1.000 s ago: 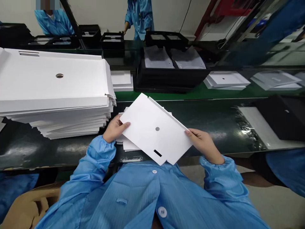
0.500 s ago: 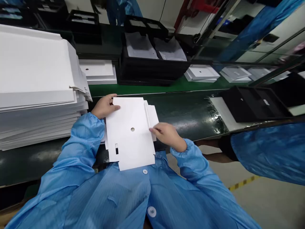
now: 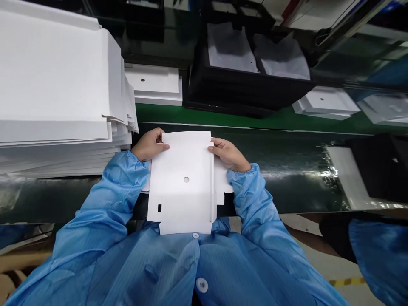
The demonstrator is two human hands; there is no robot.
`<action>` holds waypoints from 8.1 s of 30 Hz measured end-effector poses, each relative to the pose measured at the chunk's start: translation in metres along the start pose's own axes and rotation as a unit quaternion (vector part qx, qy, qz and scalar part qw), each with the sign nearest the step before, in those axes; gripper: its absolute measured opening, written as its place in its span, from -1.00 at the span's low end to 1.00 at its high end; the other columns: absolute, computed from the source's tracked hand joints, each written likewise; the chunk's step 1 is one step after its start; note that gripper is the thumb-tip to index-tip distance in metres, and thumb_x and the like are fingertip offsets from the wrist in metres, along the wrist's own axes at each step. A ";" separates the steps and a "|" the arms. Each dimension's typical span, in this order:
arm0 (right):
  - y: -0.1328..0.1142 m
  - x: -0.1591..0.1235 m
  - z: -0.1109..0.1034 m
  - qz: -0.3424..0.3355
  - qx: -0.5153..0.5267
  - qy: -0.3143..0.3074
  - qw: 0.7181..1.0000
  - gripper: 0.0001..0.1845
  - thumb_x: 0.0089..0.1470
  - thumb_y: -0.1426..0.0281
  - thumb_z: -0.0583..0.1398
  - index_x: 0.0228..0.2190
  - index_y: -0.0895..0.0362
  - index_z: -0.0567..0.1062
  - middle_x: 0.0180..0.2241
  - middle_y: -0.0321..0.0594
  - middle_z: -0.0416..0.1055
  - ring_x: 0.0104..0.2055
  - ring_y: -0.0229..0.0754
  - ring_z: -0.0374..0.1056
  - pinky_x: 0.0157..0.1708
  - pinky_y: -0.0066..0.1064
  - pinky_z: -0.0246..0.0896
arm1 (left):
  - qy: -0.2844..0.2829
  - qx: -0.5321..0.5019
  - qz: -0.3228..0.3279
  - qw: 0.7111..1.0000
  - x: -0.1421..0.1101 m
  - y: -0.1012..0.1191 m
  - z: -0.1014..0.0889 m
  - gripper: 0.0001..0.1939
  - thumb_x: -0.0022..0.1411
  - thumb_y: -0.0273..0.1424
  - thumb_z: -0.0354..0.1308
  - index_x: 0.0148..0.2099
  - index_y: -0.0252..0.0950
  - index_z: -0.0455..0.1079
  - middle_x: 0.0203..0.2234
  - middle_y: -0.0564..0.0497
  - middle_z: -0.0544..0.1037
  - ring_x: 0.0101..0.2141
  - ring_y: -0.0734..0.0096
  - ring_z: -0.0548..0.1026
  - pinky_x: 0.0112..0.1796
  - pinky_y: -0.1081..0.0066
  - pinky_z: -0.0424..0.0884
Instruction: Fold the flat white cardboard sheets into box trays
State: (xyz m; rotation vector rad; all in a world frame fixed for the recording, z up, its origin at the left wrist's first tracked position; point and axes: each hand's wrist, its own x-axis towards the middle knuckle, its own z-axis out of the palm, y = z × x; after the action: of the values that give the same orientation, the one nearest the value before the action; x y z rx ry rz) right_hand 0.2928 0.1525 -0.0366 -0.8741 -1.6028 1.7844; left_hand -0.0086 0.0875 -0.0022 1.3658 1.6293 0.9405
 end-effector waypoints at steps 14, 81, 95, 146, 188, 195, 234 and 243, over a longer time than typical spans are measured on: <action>0.021 -0.005 0.008 -0.224 -0.478 0.112 0.842 -0.73 0.22 0.38 0.10 -0.03 0.07 0.38 0.15 0.07 0.28 0.23 0.14 0.17 0.22 0.17 0.08 | -0.050 0.401 0.173 0.898 -0.011 0.002 0.005 -0.90 0.23 -0.43 0.16 -0.23 -0.28 0.50 -0.33 -0.07 0.55 -0.19 0.11 0.50 -0.05 0.11 0.24; -0.012 0.028 0.060 -0.191 -0.683 -0.002 0.705 -0.41 0.34 0.00 0.07 0.16 0.13 0.47 -0.02 0.00 0.43 -0.04 0.06 0.25 -0.07 -0.18 0.07 | -0.095 0.452 0.140 0.876 0.002 0.011 0.010 -0.59 0.36 -0.15 0.15 0.20 -0.08 0.46 0.01 -0.02 0.58 0.03 0.12 0.51 -0.04 0.26 0.38; -0.008 0.034 0.064 -0.159 -0.698 -0.017 0.698 -0.58 0.43 0.28 -0.02 -0.04 0.18 0.57 -0.13 -0.01 0.50 -0.11 -0.01 0.29 -0.14 -0.21 0.05 | -0.091 0.512 0.239 0.820 -0.004 0.013 0.017 -0.63 0.47 -0.28 -0.05 0.01 -0.26 0.57 -0.20 -0.16 0.57 -0.11 0.12 0.53 -0.18 0.19 0.30; -0.012 -0.010 0.001 -0.070 -0.512 0.310 0.798 -0.60 0.31 0.25 0.06 -0.08 0.11 0.64 -0.14 -0.10 0.63 -0.08 0.02 0.51 -0.08 -0.25 0.33 | 0.032 0.343 0.094 0.934 -0.036 0.014 -0.003 -0.06 0.29 -0.02 0.14 0.51 -0.34 -0.12 0.25 -0.25 0.37 0.20 0.02 0.40 0.12 0.15 0.38; 0.006 -0.072 0.014 -0.078 -0.269 0.125 0.952 -0.66 0.21 0.17 0.16 -0.09 0.09 0.51 -0.13 -0.11 0.52 -0.12 -0.06 0.41 -0.10 -0.21 0.33 | -0.144 0.430 0.077 0.888 -0.057 0.018 0.001 -0.73 0.34 -0.30 0.09 0.03 -0.18 0.45 -0.01 -0.02 0.58 -0.01 0.16 0.53 -0.11 0.29 0.39; 0.010 -0.077 0.014 0.029 0.003 0.034 0.999 -0.67 0.15 0.14 0.31 -0.12 0.06 0.52 -0.18 -0.22 0.55 -0.20 -0.13 0.48 -0.16 -0.27 0.39 | -0.146 0.412 0.082 0.896 -0.063 0.014 0.000 -0.83 0.31 -0.35 0.15 -0.07 -0.19 0.46 -0.11 0.02 0.59 -0.06 0.21 0.53 -0.15 0.32 0.38; -0.015 -0.081 0.048 -0.156 -0.691 -0.142 0.692 -0.17 0.15 -0.14 0.21 0.11 0.33 0.45 -0.22 0.05 0.45 -0.17 0.10 0.33 -0.22 -0.14 0.23 | -0.181 0.551 0.126 0.805 -0.115 0.034 0.056 -0.49 0.46 -0.04 -0.06 -0.02 -0.33 0.53 -0.23 -0.21 0.47 -0.24 0.13 0.46 -0.43 0.31 0.26; -0.004 -0.075 0.045 -0.191 -0.657 -0.149 0.714 -0.34 0.21 -0.01 0.22 0.04 0.31 0.49 -0.12 0.07 0.43 -0.12 0.09 0.31 -0.10 -0.11 0.27 | -0.217 0.541 0.192 0.790 -0.098 0.022 0.059 -0.44 0.39 -0.04 0.08 0.26 -0.29 0.39 -0.17 -0.20 0.45 -0.13 0.05 0.44 -0.23 0.19 0.37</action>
State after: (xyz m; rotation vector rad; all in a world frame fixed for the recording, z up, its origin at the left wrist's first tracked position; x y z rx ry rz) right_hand 0.3037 0.0667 -0.0232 -0.6476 -3.0037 0.2331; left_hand 0.0639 -0.0029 0.0049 2.5119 1.5431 -0.2820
